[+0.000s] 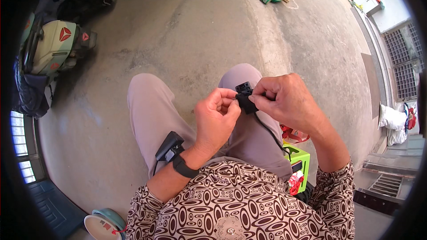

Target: Untangling electronic cables, attaching a wrist-mounted sensor device, and putting on a glove for setup.

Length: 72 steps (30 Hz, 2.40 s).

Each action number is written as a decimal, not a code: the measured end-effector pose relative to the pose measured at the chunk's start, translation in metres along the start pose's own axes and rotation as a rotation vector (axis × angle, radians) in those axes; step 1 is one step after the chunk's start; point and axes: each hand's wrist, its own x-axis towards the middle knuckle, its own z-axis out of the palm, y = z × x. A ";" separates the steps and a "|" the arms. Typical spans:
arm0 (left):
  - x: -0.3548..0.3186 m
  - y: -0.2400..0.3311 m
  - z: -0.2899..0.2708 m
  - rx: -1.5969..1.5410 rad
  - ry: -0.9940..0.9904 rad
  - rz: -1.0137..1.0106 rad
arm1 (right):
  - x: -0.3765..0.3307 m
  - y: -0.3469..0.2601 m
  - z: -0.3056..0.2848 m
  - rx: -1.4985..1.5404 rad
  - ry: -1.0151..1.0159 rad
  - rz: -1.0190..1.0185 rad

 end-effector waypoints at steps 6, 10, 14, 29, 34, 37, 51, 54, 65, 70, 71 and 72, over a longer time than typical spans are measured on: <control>-0.001 0.000 -0.001 -0.007 0.014 0.013 | -0.001 -0.002 0.003 -0.062 0.037 -0.049; 0.005 0.001 -0.004 -0.032 -0.012 -0.083 | 0.002 -0.005 0.004 -0.168 0.051 -0.088; -0.004 0.006 0.001 0.010 -0.053 -0.003 | 0.005 -0.002 0.005 -0.194 0.066 -0.056; 0.001 0.007 -0.010 0.173 -0.121 0.046 | 0.002 -0.008 0.004 -0.419 0.040 -0.111; 0.001 0.005 -0.008 0.210 -0.118 0.090 | 0.003 -0.009 0.007 -0.395 0.040 -0.089; 0.000 0.004 -0.005 0.211 -0.046 0.154 | 0.005 -0.007 0.013 -0.374 0.060 -0.153; 0.002 0.005 0.002 0.271 -0.004 0.186 | 0.014 0.001 0.014 -0.349 -0.035 -0.091; -0.001 0.006 0.006 0.296 0.025 0.207 | 0.015 0.000 0.018 -0.413 -0.019 -0.106; 0.002 -0.007 -0.007 -0.139 -0.169 -0.013 | 0.017 0.008 0.014 -0.366 -0.034 -0.146; 0.004 -0.014 -0.015 -0.069 -0.232 -0.039 | 0.016 0.001 0.012 -0.410 -0.123 -0.201; 0.005 -0.013 -0.015 -0.071 -0.237 -0.038 | 0.017 0.001 0.016 -0.413 -0.121 -0.197; 0.004 -0.010 -0.014 -0.071 -0.217 -0.029 | 0.017 0.003 0.022 -0.466 -0.081 -0.178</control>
